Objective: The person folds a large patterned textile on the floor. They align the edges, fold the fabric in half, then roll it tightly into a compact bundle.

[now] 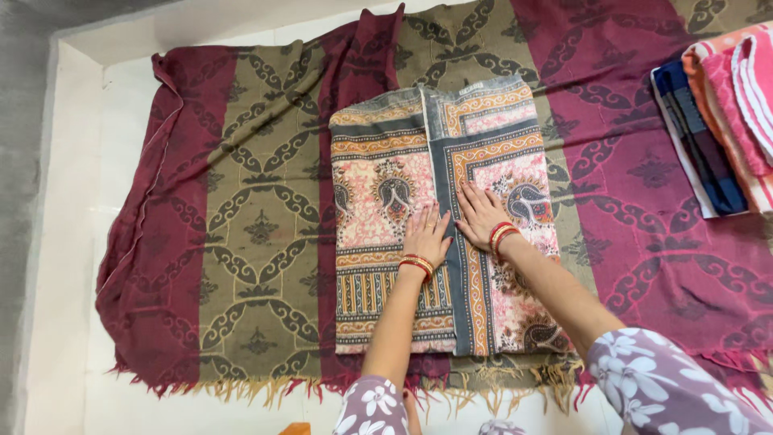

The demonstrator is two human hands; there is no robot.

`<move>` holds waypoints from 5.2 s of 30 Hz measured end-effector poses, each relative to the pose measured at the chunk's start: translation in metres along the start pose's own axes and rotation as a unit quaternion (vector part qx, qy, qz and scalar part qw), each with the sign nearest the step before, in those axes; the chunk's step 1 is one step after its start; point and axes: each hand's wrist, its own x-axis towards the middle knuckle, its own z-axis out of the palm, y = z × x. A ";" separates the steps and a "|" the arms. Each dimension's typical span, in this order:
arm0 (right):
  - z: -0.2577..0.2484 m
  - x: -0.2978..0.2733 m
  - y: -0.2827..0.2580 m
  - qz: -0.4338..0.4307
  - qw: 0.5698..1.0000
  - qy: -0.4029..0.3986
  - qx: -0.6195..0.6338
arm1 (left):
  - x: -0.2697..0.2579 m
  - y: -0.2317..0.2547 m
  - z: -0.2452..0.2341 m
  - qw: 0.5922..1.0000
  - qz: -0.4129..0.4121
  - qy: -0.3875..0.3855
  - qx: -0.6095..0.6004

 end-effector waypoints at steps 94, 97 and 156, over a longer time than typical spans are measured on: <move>-0.036 0.068 -0.237 0.155 0.760 0.158 0.611 | -0.127 -0.138 -0.027 0.537 -0.208 0.169 -0.800; -0.042 0.087 -0.251 0.095 0.860 -0.093 0.492 | -0.142 -0.165 -0.030 0.583 -0.212 0.181 -0.763; 0.031 -0.145 0.135 0.500 0.805 0.085 0.309 | 0.075 0.182 0.045 0.988 0.107 0.090 0.067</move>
